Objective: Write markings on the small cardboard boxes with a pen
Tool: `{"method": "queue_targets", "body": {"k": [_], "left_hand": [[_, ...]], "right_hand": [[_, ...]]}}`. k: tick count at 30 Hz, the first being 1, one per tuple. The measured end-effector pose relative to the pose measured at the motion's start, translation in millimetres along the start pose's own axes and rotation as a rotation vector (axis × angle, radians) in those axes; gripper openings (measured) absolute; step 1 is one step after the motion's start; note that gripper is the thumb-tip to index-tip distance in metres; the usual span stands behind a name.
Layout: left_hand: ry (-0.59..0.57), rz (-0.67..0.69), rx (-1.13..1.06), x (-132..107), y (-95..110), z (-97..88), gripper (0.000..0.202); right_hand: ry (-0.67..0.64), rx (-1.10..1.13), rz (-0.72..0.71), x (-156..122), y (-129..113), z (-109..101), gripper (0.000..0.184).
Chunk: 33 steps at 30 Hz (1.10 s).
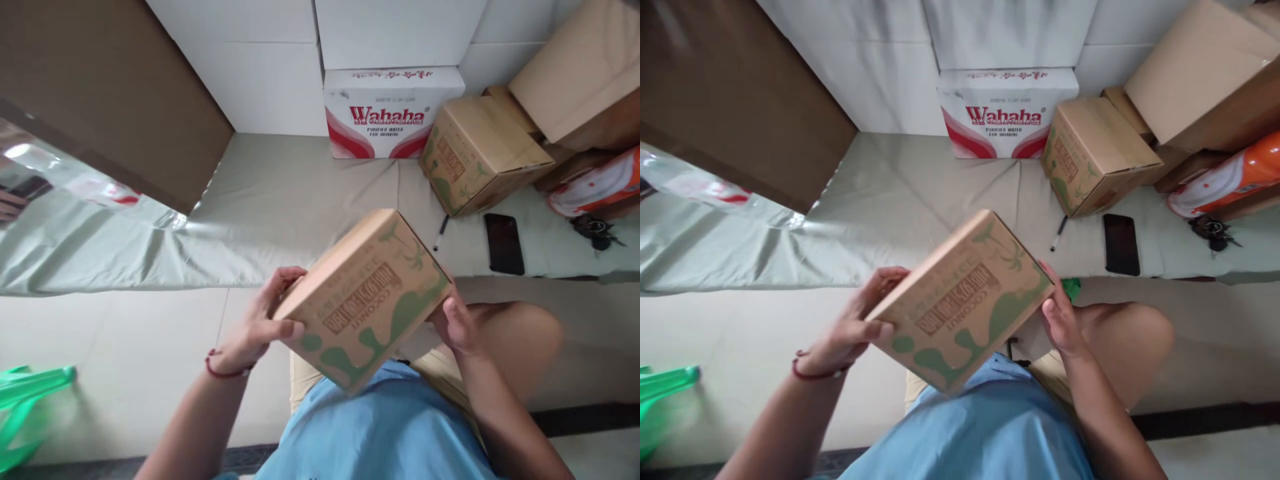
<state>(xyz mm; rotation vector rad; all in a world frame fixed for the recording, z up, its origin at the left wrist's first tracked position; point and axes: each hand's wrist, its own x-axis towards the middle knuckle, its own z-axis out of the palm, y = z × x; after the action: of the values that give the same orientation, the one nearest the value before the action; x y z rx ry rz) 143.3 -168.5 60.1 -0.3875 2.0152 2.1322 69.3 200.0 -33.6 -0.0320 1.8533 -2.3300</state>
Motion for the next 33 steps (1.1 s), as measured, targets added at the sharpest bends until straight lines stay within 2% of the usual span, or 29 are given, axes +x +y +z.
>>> {"method": "queue_targets", "body": {"k": [2, 4, 6, 8, 10, 12, 16, 20, 24, 26, 28, 30, 33], "left_hand": [[-0.014, 0.029, 0.064, -9.2, -17.3, 15.9, 0.083], [0.01, 0.11, 0.083, -14.6, -25.6, 27.8, 0.077], [-0.001, 0.191, -0.072, -17.8, -27.8, 36.9, 0.068], [-0.023, 0.264, -0.294, -18.9, -27.6, 45.1, 0.057], [-0.011, 0.33, -0.422, -17.4, -27.5, 53.8, 0.045], [0.011, 0.366, -0.456, -13.1, -28.4, 63.5, 0.041], [0.042, 0.378, -0.43, 1.5, -30.6, 80.2, 0.048], [0.116, 0.335, -0.444, 16.4, -34.6, 83.2, 0.051], [0.195, 0.234, -0.461, 20.3, -49.0, 74.3, 0.051], [0.128, 0.125, -0.527, 16.1, -58.6, 67.5, 0.057], [0.009, 0.013, -0.627, 10.3, -68.1, 58.9, 0.071], [-0.088, -0.077, -0.714, 5.7, -77.8, 48.9, 0.084], [-0.142, -0.149, -0.779, 3.6, -94.8, 35.0, 0.08]], "right_hand": [[0.043, 0.097, 0.087, -3.2, 7.3, 4.5, 0.073], [0.16, 0.144, 0.165, -6.9, 11.1, 0.1, 0.068], [0.27, 0.161, 0.192, -9.4, 11.7, -8.7, 0.064], [0.322, 0.179, 0.2, -10.7, 10.4, -17.2, 0.063], [0.329, 0.202, 0.222, -11.8, 8.5, -22.4, 0.063], [0.32, 0.219, 0.244, -13.2, 6.4, -24.3, 0.066], [0.31, 0.182, 0.216, -14.9, 1.3, -27.2, 0.069], [0.305, 0.099, 0.179, -16.6, -9.1, -32.5, 0.065], [0.315, 0.038, 0.036, -27.6, -25.5, -26.6, 0.06], [0.225, -0.029, -0.06, -37.1, -33.2, -20.4, 0.059], [0.115, -0.139, -0.162, -47.3, -40.1, -13.7, 0.056], [0.036, -0.297, -0.29, -56.7, -47.7, -5.7, 0.062], [-0.087, -0.557, -0.547, -67.1, -63.7, 11.9, 0.075]]}}
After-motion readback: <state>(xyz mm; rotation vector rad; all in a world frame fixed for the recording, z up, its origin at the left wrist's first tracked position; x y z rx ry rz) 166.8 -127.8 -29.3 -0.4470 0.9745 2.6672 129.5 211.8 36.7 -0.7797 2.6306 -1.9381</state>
